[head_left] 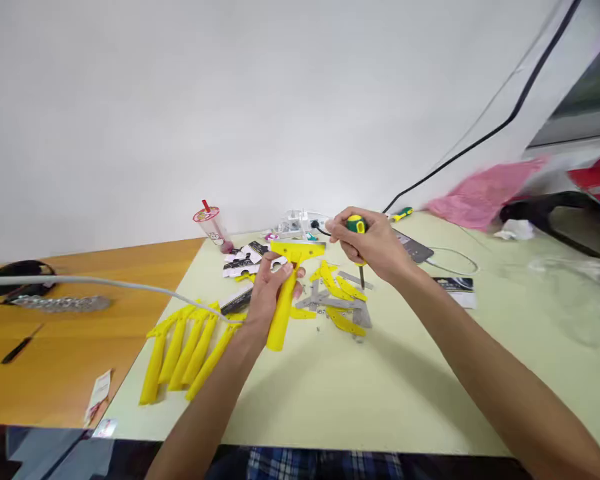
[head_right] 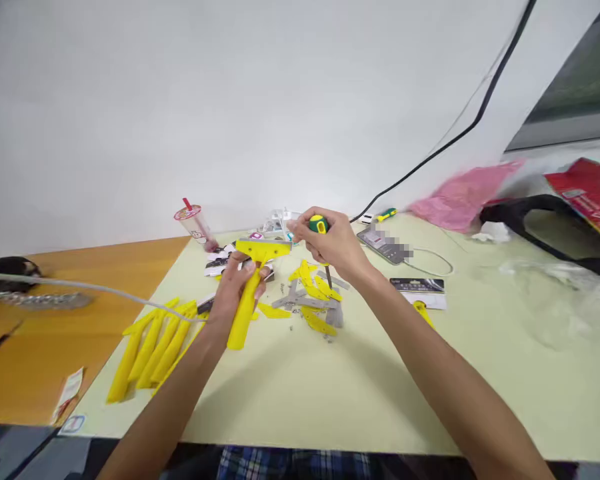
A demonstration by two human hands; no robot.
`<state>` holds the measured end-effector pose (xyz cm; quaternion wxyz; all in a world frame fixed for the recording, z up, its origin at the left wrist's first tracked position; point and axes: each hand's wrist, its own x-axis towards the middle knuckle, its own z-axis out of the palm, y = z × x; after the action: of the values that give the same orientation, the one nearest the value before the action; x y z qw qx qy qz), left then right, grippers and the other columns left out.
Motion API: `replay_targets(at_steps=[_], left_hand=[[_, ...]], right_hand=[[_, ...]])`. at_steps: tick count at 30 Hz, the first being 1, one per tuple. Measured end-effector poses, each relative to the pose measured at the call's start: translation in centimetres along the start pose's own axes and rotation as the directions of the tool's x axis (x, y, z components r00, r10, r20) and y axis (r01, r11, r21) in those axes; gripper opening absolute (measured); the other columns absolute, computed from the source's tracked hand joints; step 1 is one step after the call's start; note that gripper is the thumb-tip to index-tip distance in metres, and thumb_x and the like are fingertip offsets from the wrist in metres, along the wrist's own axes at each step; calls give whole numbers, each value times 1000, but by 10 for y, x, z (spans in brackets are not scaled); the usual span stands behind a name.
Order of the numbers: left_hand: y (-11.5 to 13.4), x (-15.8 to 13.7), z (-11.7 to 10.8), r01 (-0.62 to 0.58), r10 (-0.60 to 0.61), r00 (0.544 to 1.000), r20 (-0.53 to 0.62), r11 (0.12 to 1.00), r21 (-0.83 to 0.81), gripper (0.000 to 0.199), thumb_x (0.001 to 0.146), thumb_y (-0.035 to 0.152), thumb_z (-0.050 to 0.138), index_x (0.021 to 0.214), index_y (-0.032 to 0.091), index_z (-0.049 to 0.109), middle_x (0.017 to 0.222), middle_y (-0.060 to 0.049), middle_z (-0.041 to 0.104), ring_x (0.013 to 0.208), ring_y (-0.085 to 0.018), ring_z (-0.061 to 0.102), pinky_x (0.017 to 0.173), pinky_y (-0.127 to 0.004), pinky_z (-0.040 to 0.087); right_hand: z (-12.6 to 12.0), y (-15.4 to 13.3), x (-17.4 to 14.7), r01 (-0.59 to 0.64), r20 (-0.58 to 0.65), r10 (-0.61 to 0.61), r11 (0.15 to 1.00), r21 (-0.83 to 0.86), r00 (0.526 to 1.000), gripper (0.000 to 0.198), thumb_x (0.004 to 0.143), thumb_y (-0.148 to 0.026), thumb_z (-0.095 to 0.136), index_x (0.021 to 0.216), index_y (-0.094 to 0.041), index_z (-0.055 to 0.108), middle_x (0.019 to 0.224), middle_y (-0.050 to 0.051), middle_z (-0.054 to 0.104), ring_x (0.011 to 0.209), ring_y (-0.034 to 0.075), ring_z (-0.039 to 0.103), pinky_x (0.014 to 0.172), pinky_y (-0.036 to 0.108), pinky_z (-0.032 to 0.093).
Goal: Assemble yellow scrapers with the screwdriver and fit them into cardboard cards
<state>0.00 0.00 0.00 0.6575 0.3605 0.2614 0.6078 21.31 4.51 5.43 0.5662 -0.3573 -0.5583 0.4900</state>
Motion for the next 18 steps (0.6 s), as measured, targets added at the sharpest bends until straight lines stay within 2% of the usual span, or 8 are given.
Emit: replay_targets(at_steps=[4, 8, 10, 13, 16, 18], left_hand=[[-8, -1, 3, 113, -113, 994, 4, 989, -99, 56, 74, 26, 98, 112, 28, 56, 101, 2, 66, 81, -8, 68, 46, -10, 37], [-23, -2, -3, 166, -168, 986, -6, 978, -123, 54, 75, 23, 96, 112, 26, 57, 102, 0, 69, 81, -10, 68, 48, -12, 40], [-33, -5, -9, 207, -211, 977, -22, 971, -120, 52, 75, 22, 95, 111, 25, 57, 103, -2, 71, 82, -10, 69, 51, -13, 42], [-46, -9, -22, 283, -290, 956, -43, 951, -122, 51, 76, 22, 95, 110, 23, 57, 101, -3, 71, 83, -11, 70, 54, -13, 45], [-55, -11, -35, 328, -335, 942, -39, 937, -122, 53, 75, 22, 96, 111, 22, 58, 100, -4, 70, 84, -12, 71, 54, -14, 44], [-59, -11, -41, 348, -352, 936, -17, 932, -104, 54, 75, 24, 97, 114, 21, 59, 101, -4, 70, 83, -13, 71, 53, -15, 44]], right_hand=[[-6, -11, -3, 85, -94, -88, 996, -34, 992, 47, 73, -59, 100, 79, -20, 75, 69, 0, 66, 47, 6, 35, 39, 26, 22], [-4, -19, -9, 83, -98, -94, 990, -113, 991, 45, 78, -61, 96, 78, -20, 77, 60, -3, 53, 44, 6, 34, 39, 28, 20], [-1, -18, -10, 25, -57, -36, 985, -171, 998, 44, 82, -62, 92, 80, -20, 79, 59, -4, 50, 43, 7, 34, 40, 29, 21], [1, -10, -10, -60, 47, 78, 948, -312, 996, 38, 83, -58, 90, 88, -21, 84, 67, 0, 64, 48, 9, 43, 43, 29, 30], [3, 2, -7, 6, 206, 99, 891, -455, 973, 26, 85, -49, 88, 91, -24, 86, 86, 4, 78, 69, 16, 64, 61, 32, 48], [4, 9, -7, 97, 304, 81, 843, -529, 949, 17, 89, -41, 83, 90, -24, 85, 95, 3, 82, 84, 20, 71, 76, 34, 52]])
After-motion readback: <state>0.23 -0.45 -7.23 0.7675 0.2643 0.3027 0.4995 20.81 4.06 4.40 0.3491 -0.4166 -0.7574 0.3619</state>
